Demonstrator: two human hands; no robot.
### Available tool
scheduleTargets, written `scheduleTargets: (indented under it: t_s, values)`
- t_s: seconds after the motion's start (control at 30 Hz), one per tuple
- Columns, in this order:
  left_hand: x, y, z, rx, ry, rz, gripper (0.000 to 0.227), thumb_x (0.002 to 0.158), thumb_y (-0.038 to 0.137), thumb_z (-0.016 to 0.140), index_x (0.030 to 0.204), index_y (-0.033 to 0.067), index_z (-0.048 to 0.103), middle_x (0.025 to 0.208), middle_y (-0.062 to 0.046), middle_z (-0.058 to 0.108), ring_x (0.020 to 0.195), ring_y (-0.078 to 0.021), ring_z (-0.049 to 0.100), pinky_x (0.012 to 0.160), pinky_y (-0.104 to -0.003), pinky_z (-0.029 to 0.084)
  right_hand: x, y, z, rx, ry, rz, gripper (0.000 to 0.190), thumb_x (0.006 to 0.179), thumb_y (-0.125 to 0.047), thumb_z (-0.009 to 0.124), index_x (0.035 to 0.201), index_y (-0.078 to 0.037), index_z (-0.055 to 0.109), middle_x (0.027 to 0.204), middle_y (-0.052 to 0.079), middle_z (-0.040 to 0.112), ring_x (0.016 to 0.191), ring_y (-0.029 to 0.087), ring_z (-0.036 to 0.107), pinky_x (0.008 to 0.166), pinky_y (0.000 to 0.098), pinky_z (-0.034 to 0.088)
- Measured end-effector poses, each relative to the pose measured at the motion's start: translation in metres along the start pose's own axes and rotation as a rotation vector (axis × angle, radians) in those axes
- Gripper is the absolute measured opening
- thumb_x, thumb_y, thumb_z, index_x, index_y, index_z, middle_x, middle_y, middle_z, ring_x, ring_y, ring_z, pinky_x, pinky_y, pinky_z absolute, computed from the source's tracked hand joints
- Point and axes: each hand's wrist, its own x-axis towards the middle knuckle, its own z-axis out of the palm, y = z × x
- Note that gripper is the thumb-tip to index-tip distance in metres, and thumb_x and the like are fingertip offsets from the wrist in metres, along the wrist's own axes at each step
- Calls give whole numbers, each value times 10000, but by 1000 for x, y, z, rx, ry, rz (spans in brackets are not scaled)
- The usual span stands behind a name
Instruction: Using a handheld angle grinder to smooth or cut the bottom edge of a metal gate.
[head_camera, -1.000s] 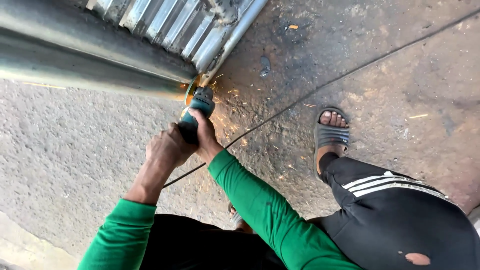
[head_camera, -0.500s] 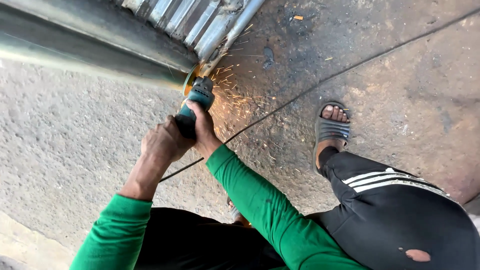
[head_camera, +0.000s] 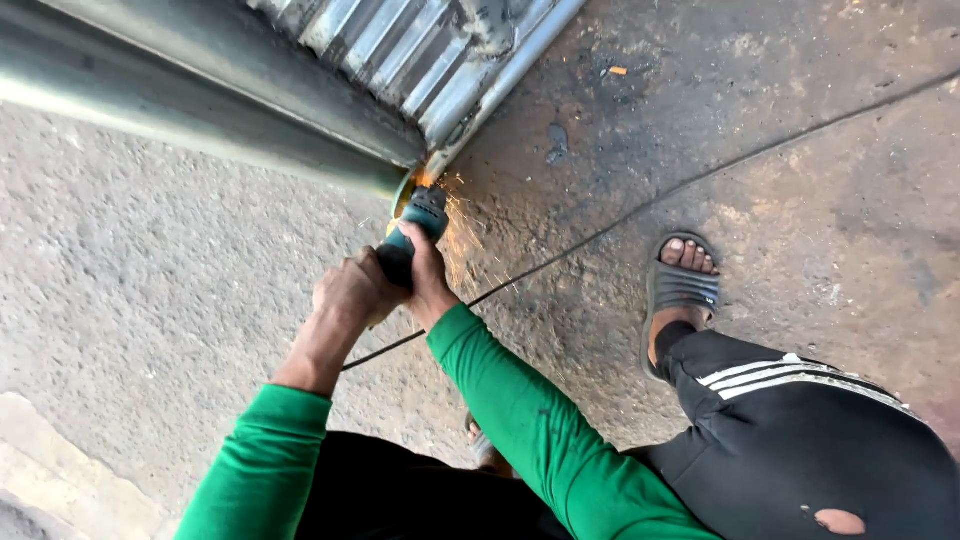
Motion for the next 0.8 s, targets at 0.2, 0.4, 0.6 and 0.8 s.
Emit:
scheduleTargets:
  t_s: [0.2, 0.4, 0.6, 0.8]
  values:
    - [-11, 5, 0, -60, -6, -14, 793, 708, 561, 818, 1257, 34, 595, 1140, -258, 714, 1087, -468, 703, 914, -572, 586, -15, -4, 3, 13, 40, 7, 446, 737, -323, 864, 1000, -71, 606, 876, 110, 644, 738, 222, 697, 615, 342, 573]
    - [-9, 7, 2, -45, 26, 13, 791, 729, 536, 853, 1251, 6, 582, 1108, -270, 714, 1065, -470, 711, 882, -575, 597, -8, -3, 1, 32, 34, -8, 397, 744, -314, 849, 941, -79, 597, 808, 89, 634, 668, 197, 686, 567, 306, 566]
    - [-1, 8, 7, -72, 76, 39, 768, 743, 503, 849, 1251, -5, 580, 1068, -270, 715, 1037, -467, 718, 834, -574, 605, -11, -10, 3, 31, -15, -23, 446, 740, -357, 870, 975, -91, 600, 852, 92, 641, 710, 210, 684, 593, 341, 569]
    - [-2, 21, -1, -52, 93, 34, 769, 730, 527, 836, 1238, 5, 591, 1049, -246, 731, 1015, -437, 733, 823, -557, 614, 1, -20, -2, 36, -66, -8, 421, 783, -372, 837, 988, -95, 596, 872, 97, 659, 747, 225, 695, 645, 357, 580]
